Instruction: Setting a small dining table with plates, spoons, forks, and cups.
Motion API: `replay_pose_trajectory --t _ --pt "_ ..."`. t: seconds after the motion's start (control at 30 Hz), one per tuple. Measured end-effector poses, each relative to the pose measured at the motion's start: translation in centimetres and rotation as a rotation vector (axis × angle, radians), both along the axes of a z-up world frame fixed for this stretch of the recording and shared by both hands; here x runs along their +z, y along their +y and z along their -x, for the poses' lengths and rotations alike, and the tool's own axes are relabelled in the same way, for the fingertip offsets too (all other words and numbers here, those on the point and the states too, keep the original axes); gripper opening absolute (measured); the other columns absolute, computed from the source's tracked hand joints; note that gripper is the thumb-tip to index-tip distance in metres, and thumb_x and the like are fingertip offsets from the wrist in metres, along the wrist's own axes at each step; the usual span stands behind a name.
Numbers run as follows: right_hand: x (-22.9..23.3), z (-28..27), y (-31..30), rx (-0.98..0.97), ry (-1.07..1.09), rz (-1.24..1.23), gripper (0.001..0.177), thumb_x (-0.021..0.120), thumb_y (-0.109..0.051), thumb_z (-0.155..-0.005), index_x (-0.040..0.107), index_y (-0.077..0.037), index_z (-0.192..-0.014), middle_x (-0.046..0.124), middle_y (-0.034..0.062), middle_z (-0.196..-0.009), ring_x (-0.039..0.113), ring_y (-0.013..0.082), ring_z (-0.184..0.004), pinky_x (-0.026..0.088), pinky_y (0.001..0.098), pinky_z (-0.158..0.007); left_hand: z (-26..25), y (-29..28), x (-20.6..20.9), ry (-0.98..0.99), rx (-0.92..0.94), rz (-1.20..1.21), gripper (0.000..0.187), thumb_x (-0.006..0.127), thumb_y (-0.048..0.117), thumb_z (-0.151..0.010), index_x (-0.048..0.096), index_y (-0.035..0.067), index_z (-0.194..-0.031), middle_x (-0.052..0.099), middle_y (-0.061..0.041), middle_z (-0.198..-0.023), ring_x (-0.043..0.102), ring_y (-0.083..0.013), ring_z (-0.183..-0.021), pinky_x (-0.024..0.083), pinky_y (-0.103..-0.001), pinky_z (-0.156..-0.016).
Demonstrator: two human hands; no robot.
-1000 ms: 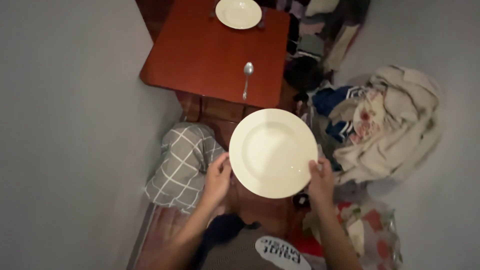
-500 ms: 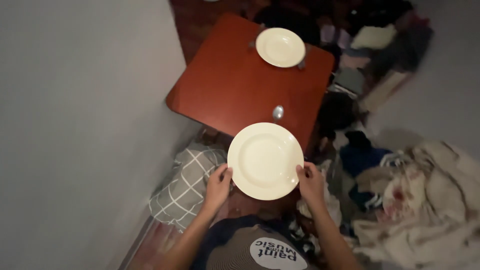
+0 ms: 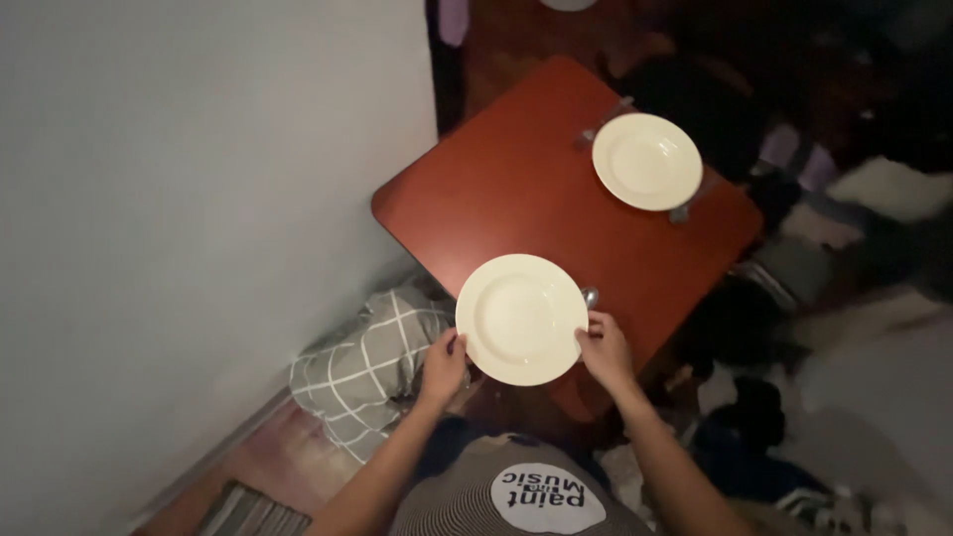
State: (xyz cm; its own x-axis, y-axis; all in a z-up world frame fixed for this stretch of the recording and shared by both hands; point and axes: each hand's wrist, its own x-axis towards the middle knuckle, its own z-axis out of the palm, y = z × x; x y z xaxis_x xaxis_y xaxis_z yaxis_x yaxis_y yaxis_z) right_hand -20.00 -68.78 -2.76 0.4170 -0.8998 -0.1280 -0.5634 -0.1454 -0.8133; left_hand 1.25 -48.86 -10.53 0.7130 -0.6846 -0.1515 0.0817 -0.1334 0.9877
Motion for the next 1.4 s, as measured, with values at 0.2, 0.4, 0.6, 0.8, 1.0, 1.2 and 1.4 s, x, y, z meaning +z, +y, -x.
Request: replay_pose_trajectory --t 0.2,0.4,0.6,0.8,1.0,1.2,1.4 --pt "1.2 -2.6 -6.6 0.158 0.173 0.044 0.035 0.068 -0.015 -0.091 0.064 -0.005 -0.125 0.076 0.0145 -0.103 0.075 0.0251 -0.086 0.060 0.0364 -0.073 1.3 -2.4 1.7 0.029 0.103 -0.105 0.029 0.057 0.023 -0.100 0.072 0.001 -0.112 0.076 -0.013 -0.082 0.069 -0.0183 -0.067 0.056 -0.035 -0.066" --pt "2.5 -5.2 -9.6 0.247 0.176 -0.010 0.035 0.066 -0.014 -0.090 0.065 -0.005 -0.124 0.076 0.0135 -0.098 0.077 0.0254 -0.082 0.062 0.0376 -0.073 1.7 -3.9 2.3 0.036 0.156 -0.212 0.029 0.060 0.024 -0.098 0.072 0.001 -0.112 0.076 -0.011 -0.083 0.073 -0.0178 -0.067 0.057 -0.033 -0.067" --pt "-0.8 -6.2 -13.3 0.348 0.189 0.127 0.034 0.070 -0.014 -0.087 0.067 -0.006 -0.120 0.077 0.0143 -0.098 0.076 0.0250 -0.087 0.059 0.0375 -0.080 1.3 -5.4 -1.3 0.012 0.183 -0.047 0.025 0.062 0.022 -0.098 0.072 0.000 -0.106 0.076 -0.012 -0.081 0.072 -0.0169 -0.068 0.057 -0.033 -0.063" --pt "-0.2 -7.3 -14.0 0.363 0.204 0.087 0.033 0.068 -0.013 -0.088 0.068 -0.007 -0.121 0.078 0.0136 -0.099 0.076 0.0246 -0.081 0.059 0.0360 -0.075 0.9 -6.0 -1.1 -0.017 0.206 -0.085 0.026 0.062 0.022 -0.099 0.070 -0.002 -0.099 0.075 -0.013 -0.078 0.071 -0.0189 -0.066 0.056 -0.033 -0.063" --pt "1.2 -8.8 -13.7 0.375 0.222 -0.012 0.035 0.059 -0.010 -0.093 0.068 -0.007 -0.126 0.077 0.0130 -0.097 0.076 0.0212 -0.072 0.060 0.0339 -0.068 0.9 -5.9 -0.6 -0.037 0.244 -0.101 0.024 0.060 0.020 -0.098 0.070 -0.001 -0.102 0.075 -0.012 -0.079 0.072 -0.0180 -0.068 0.056 -0.033 -0.064" --pt "3.4 -9.6 -12.4 0.366 0.268 -0.065 0.036 0.053 -0.013 -0.096 0.066 -0.008 -0.130 0.076 0.0128 -0.103 0.075 0.0199 -0.075 0.060 0.0344 -0.068 1.1 -5.7 -0.8 0.127 0.276 -0.081 0.027 0.056 0.022 -0.100 0.068 -0.001 -0.111 0.075 -0.012 -0.089 0.071 -0.0187 -0.069 0.057 -0.033 -0.063" --pt "2.3 -8.2 -12.4 0.361 0.316 -0.048 0.039 0.054 -0.010 -0.098 0.057 -0.009 -0.137 0.070 0.0125 -0.116 0.074 0.0211 -0.086 0.060 0.0320 -0.072 1.5 -5.4 -1.5 0.147 0.244 -0.126 0.033 0.054 0.027 -0.102 0.067 -0.001 -0.114 0.074 -0.014 -0.091 0.070 -0.0199 -0.067 0.056 -0.033 -0.065"
